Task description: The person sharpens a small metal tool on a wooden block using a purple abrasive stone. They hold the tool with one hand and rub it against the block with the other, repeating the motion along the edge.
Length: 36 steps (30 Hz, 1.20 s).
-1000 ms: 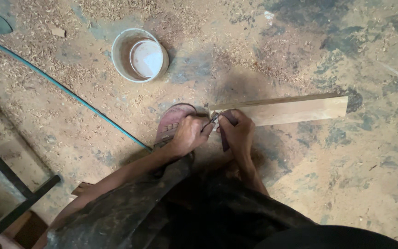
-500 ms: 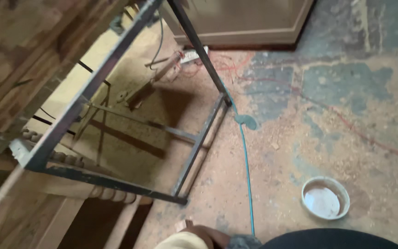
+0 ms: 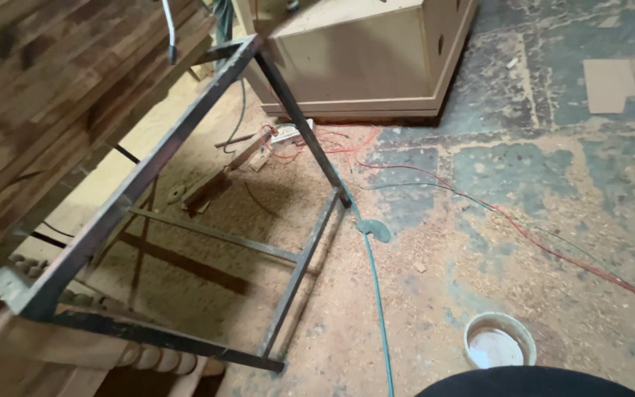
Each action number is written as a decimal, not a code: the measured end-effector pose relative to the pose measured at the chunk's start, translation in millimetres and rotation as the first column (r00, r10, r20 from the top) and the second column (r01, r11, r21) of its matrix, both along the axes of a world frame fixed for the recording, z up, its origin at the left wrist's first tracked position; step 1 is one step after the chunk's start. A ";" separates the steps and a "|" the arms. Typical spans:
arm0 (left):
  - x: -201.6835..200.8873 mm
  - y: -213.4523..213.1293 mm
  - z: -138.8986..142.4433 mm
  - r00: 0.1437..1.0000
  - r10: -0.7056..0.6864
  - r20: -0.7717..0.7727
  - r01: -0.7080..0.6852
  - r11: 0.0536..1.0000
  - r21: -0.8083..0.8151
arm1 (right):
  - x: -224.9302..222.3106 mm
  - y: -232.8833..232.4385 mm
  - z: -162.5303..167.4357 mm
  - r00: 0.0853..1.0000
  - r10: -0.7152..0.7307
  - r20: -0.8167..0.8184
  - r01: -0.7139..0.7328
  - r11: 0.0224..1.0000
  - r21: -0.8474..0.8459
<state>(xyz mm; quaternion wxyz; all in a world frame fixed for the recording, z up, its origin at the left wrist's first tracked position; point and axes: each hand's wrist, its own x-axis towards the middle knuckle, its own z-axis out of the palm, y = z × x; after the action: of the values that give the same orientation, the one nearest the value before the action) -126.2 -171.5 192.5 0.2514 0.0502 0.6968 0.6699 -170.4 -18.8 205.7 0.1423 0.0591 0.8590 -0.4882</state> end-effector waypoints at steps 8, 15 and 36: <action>97.2 142.0 -106.9 0.996 0.020 0.089 -0.030 0.993 0.111 | 119.8 171.6 -3.1 0.996 -0.077 0.043 0.067 0.976 0.207; 110.4 165.6 -131.6 0.976 -0.050 0.211 0.016 0.988 0.156 | 150.5 204.6 -92.0 0.966 -0.255 -0.048 0.257 0.966 0.033; 113.9 161.4 -106.1 0.985 -0.019 0.170 0.009 0.998 0.063 | 147.6 176.2 -45.1 0.895 -0.339 0.289 0.370 0.927 -0.058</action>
<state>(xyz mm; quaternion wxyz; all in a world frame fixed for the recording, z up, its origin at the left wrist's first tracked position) -12.2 -10.1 86.4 0.3130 0.0055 0.6511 0.6914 -22.8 157.5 160.6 0.1714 0.2738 0.7772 -0.5401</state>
